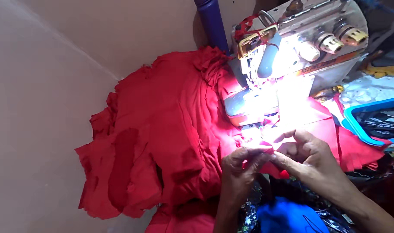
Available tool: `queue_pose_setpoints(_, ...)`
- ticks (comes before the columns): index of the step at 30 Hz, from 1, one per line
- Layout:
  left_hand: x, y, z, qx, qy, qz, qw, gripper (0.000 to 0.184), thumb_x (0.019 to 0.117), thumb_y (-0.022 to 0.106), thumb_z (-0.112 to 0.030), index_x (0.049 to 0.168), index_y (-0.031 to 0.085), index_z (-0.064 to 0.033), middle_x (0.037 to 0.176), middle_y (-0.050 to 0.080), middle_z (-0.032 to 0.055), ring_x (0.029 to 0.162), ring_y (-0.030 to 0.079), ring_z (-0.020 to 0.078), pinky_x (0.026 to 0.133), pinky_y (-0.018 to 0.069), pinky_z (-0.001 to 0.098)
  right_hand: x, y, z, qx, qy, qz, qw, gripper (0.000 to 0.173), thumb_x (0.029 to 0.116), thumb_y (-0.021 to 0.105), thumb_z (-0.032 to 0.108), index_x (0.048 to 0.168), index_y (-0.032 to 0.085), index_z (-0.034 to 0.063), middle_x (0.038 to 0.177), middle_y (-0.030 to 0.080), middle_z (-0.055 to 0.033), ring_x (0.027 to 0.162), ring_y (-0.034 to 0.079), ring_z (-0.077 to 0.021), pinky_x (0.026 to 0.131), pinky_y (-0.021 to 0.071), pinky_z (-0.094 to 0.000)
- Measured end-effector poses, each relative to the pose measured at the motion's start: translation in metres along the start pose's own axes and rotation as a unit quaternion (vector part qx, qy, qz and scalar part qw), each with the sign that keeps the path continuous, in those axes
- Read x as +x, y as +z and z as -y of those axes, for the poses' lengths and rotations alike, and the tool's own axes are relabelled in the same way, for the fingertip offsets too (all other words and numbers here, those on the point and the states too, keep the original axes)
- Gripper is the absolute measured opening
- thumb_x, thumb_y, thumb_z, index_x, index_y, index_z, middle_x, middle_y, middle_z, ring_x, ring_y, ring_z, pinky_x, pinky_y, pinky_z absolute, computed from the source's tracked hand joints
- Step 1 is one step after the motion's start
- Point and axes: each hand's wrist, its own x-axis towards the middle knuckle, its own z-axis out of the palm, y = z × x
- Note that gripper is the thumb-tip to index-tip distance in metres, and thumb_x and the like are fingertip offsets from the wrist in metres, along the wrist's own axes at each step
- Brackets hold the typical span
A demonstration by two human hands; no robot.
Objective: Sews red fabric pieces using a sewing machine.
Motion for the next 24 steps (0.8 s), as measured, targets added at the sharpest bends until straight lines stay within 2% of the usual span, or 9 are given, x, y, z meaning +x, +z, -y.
queue_pose_setpoints(2, 0.004, -0.017, -0.010, 0.048, 0.016, 0.053, 0.997, 0.010, 0.0916, 0.065, 0.003, 0.094, 0.075, 0.0039, 0.090, 0.075, -0.0017, 0.088, 0.068, -0.0024, 0.084, 0.0572, 0.0176, 0.001, -0.003, 0.002, 0.023, -0.001, 0.091, 0.996, 0.025, 0.0948, 0.063, 0.017, 0.118, 0.060, 0.0097, 0.071, 0.064, 0.0157, 0.057, 0.052, 0.0122, 0.053, 0.0425, -0.0062)
queue_pose_setpoints(4, 0.007, -0.033, -0.024, 0.097, 0.039, 0.109, 0.989, 0.012, 0.0948, 0.064, -0.002, 0.096, 0.074, 0.0051, 0.093, 0.074, -0.0004, 0.090, 0.067, -0.0035, 0.085, 0.0558, 0.0162, 0.004, -0.003, 0.005, 0.043, -0.012, 0.171, 0.984, 0.032, 0.0937, 0.061, 0.013, 0.125, 0.059, 0.0059, 0.078, 0.066, 0.0144, 0.061, 0.050, 0.0140, 0.055, 0.0415, -0.0049)
queue_pose_setpoints(7, 0.010, -0.048, -0.042, 0.155, 0.069, 0.155, 0.973, 0.020, 0.1007, 0.060, -0.009, 0.099, 0.073, 0.0053, 0.094, 0.073, 0.0027, 0.091, 0.065, -0.0029, 0.085, 0.0535, 0.0147, 0.006, 0.002, 0.010, 0.065, -0.024, 0.238, 0.969, 0.033, 0.0916, 0.060, 0.007, 0.124, 0.060, 0.0000, 0.075, 0.061, 0.0138, 0.063, 0.047, 0.0150, 0.058, 0.0391, -0.0037)
queue_pose_setpoints(9, 0.009, -0.054, -0.048, 0.174, 0.078, 0.165, 0.968, 0.022, 0.1023, 0.058, -0.011, 0.099, 0.072, 0.0049, 0.094, 0.073, 0.0037, 0.093, 0.065, -0.0022, 0.087, 0.0528, 0.0145, 0.008, 0.005, 0.013, 0.089, -0.020, 0.257, 0.962, 0.028, 0.0924, 0.060, 0.006, 0.120, 0.060, 0.0019, 0.071, 0.057, 0.0162, 0.063, 0.046, 0.0155, 0.057, 0.0385, -0.0032)
queue_pose_setpoints(12, 0.006, -0.057, -0.049, 0.168, 0.076, 0.145, 0.972, 0.023, 0.1036, 0.056, -0.013, 0.101, 0.072, 0.0042, 0.095, 0.072, 0.0019, 0.094, 0.065, -0.0029, 0.087, 0.0533, 0.0148, 0.008, 0.005, 0.012, 0.114, 0.002, 0.261, 0.959, 0.023, 0.0944, 0.063, 0.009, 0.117, 0.061, 0.0052, 0.075, 0.064, 0.0179, 0.066, 0.053, 0.0158, 0.059, 0.0428, -0.0036)
queue_pose_setpoints(14, 0.003, -0.055, -0.045, 0.158, 0.074, 0.113, 0.978, 0.023, 0.1042, 0.055, -0.014, 0.102, 0.071, 0.0020, 0.096, 0.071, -0.0020, 0.093, 0.064, -0.0048, 0.086, 0.0537, 0.0146, 0.007, 0.005, 0.009, 0.107, 0.007, 0.247, 0.963, 0.020, 0.0947, 0.063, 0.010, 0.114, 0.064, 0.0040, 0.077, 0.066, 0.0164, 0.069, 0.056, 0.0147, 0.062, 0.0453, -0.0045)
queue_pose_setpoints(19, 0.007, -0.054, -0.042, 0.161, 0.090, 0.064, 0.981, 0.020, 0.1041, 0.057, -0.017, 0.101, 0.071, -0.0029, 0.093, 0.070, -0.0060, 0.089, 0.063, -0.0060, 0.082, 0.0538, 0.0134, -0.001, 0.008, 0.004, 0.068, -0.001, 0.196, 0.978, 0.007, 0.0923, 0.065, 0.013, 0.095, 0.069, 0.0070, 0.071, 0.060, 0.0157, 0.065, 0.052, 0.0148, 0.059, 0.0421, -0.0045)
queue_pose_setpoints(22, 0.022, -0.054, -0.039, 0.180, 0.125, 0.048, 0.975, 0.017, 0.1005, 0.063, -0.016, 0.098, 0.075, -0.0048, 0.093, 0.070, -0.0050, 0.090, 0.063, -0.0031, 0.082, 0.0533, 0.0149, 0.000, 0.013, 0.001, 0.058, -0.018, 0.158, 0.986, 0.011, 0.0931, 0.067, 0.018, 0.092, 0.071, 0.0072, 0.073, 0.066, 0.0131, 0.066, 0.057, 0.0133, 0.060, 0.0475, -0.0056)
queue_pose_setpoints(24, 0.040, -0.053, -0.034, 0.195, 0.152, 0.042, 0.968, 0.013, 0.0967, 0.066, -0.010, 0.095, 0.076, -0.0032, 0.092, 0.070, -0.0023, 0.087, 0.064, -0.0010, 0.078, 0.0545, 0.0150, 0.005, 0.017, -0.001, 0.012, -0.045, 0.111, 0.993, 0.018, 0.0934, 0.069, 0.025, 0.090, 0.074, 0.0084, 0.080, 0.070, 0.0104, 0.072, 0.060, 0.0130, 0.063, 0.0495, -0.0066)
